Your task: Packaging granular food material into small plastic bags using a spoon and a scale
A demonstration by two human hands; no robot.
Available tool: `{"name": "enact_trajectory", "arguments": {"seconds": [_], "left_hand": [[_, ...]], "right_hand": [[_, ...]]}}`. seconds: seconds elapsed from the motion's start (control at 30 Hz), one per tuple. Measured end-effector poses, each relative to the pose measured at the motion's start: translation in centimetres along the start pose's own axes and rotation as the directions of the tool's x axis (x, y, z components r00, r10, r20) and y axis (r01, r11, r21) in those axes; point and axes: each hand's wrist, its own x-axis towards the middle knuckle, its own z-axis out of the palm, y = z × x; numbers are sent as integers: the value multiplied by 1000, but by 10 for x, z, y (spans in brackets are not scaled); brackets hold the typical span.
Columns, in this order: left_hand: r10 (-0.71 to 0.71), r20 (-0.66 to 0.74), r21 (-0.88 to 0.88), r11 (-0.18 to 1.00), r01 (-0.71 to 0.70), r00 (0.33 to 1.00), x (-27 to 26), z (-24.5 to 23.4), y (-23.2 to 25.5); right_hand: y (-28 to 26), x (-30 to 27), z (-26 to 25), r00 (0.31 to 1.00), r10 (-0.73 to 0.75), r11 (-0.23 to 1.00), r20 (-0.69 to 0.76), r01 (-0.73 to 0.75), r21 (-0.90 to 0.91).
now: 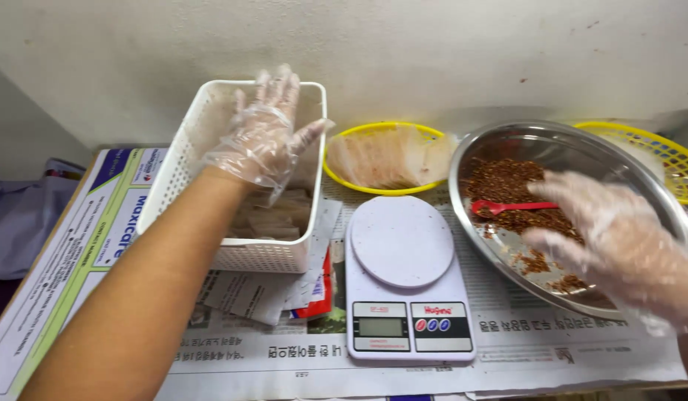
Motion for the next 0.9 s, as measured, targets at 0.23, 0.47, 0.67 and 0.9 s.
{"name": "enact_trajectory", "arguments": {"seconds": [0.23, 0.47, 0.67, 0.9], "left_hand": [[-143, 134, 83, 988, 133, 981, -16, -46, 52], [-23, -246, 128, 990, 56, 969, -1, -35, 156], [-251, -211, -384, 910, 156, 945, 106, 105, 145], [-484, 209, -426, 737, 525, 850, 147, 157, 126]], "right_hand": [[54, -73, 60, 994, 60, 996, 96, -66, 58], [45, -81, 63, 997, -11, 980, -73, 26, 200], [44, -84, 65, 984, -49, 971, -170, 87, 225], [43, -85, 69, 974, -41, 980, -224, 82, 181]]}}
